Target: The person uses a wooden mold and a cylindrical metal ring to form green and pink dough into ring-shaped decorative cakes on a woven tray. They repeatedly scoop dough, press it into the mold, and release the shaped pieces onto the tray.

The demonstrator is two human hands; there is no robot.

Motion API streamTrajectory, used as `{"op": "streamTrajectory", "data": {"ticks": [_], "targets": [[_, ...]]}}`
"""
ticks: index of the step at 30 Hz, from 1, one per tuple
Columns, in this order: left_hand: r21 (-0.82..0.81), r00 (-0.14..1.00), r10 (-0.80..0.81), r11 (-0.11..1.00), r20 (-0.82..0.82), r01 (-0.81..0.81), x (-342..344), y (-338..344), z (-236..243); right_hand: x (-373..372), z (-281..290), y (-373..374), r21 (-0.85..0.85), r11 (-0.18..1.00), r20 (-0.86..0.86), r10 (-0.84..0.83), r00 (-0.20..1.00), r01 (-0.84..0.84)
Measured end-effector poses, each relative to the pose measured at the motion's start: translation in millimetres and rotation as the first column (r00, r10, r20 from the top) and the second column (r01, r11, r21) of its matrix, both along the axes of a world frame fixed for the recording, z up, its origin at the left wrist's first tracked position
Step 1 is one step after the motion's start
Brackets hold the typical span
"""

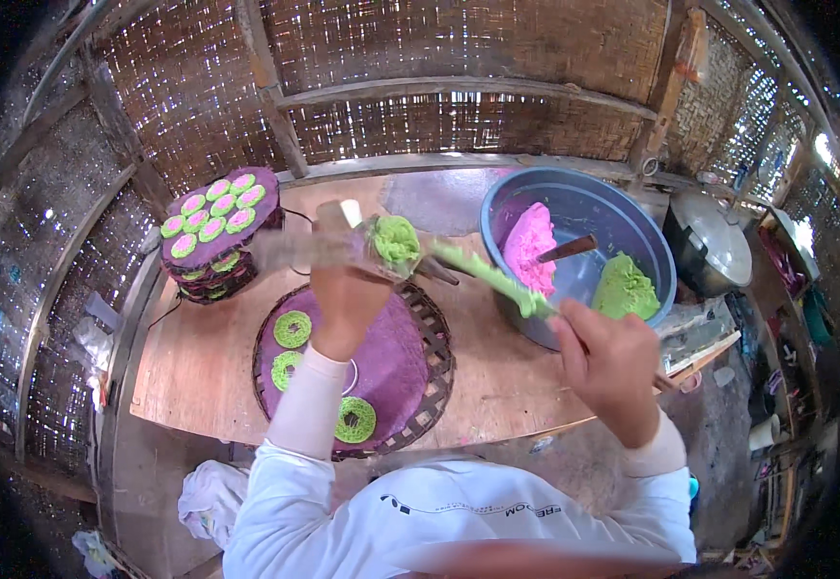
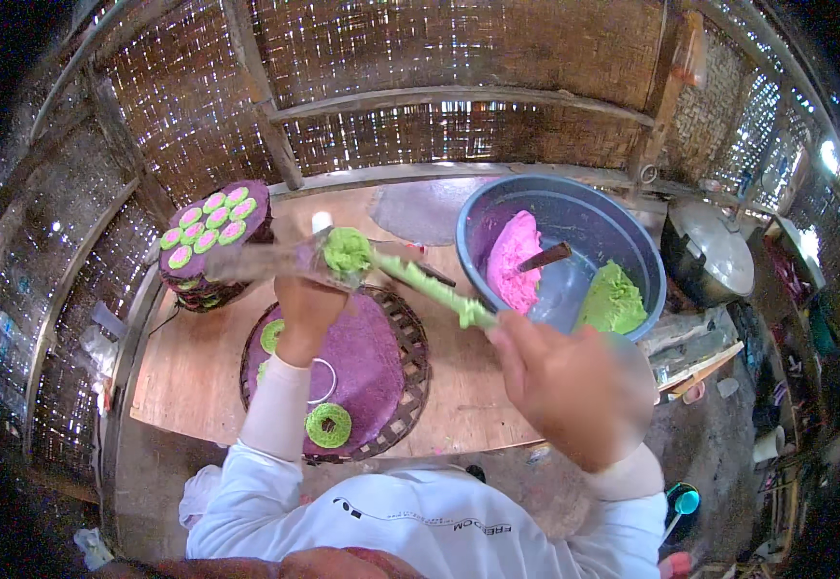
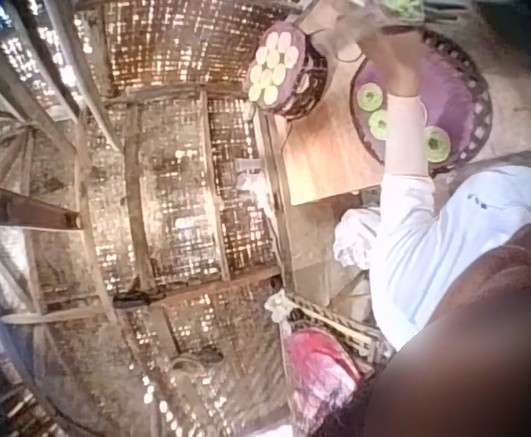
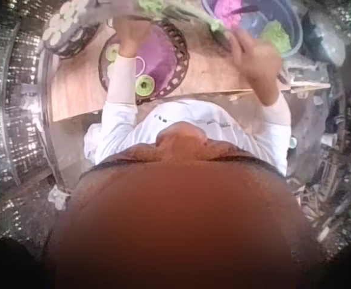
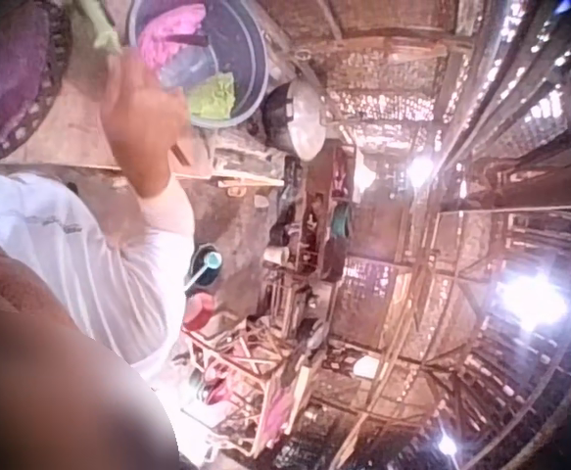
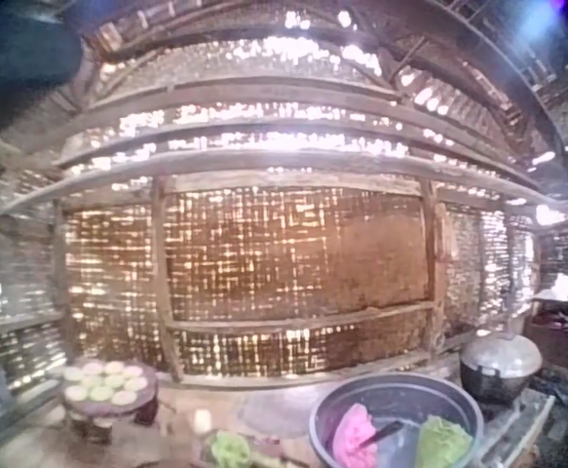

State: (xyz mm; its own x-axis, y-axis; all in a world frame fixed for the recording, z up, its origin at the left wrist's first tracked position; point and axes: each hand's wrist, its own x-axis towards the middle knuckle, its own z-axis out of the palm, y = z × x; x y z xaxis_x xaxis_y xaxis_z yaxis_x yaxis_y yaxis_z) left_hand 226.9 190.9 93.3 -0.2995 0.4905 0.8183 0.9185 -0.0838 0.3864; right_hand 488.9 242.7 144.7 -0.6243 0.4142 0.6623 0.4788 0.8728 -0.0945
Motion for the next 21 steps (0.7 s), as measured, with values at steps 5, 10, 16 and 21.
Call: {"op": "streamTrajectory", "data": {"ticks": [5,10,16,21], "targets": [[0.652,0.290,-0.793,0.607,0.536,0.456,29,32,-39,-37,-52,20,-0.160,0.987,-0.294,-0.019,0.956,-0.029],[0.323,0.882,-0.339,0.917,0.327,0.233,32,38,-30,-40,-65,12,-0.209,0.973,-0.318,0.026,0.948,-0.097],[0.810,0.009,-0.821,0.566,0.571,0.152,27,41,-32,-20,-79,17,-0.329,0.924,-0.256,0.112,0.960,-0.196],[0.436,0.814,-0.432,0.864,0.389,0.251,1,29,-28,33,-43,31,-0.542,0.799,-0.294,0.112,0.949,-0.262]]}}
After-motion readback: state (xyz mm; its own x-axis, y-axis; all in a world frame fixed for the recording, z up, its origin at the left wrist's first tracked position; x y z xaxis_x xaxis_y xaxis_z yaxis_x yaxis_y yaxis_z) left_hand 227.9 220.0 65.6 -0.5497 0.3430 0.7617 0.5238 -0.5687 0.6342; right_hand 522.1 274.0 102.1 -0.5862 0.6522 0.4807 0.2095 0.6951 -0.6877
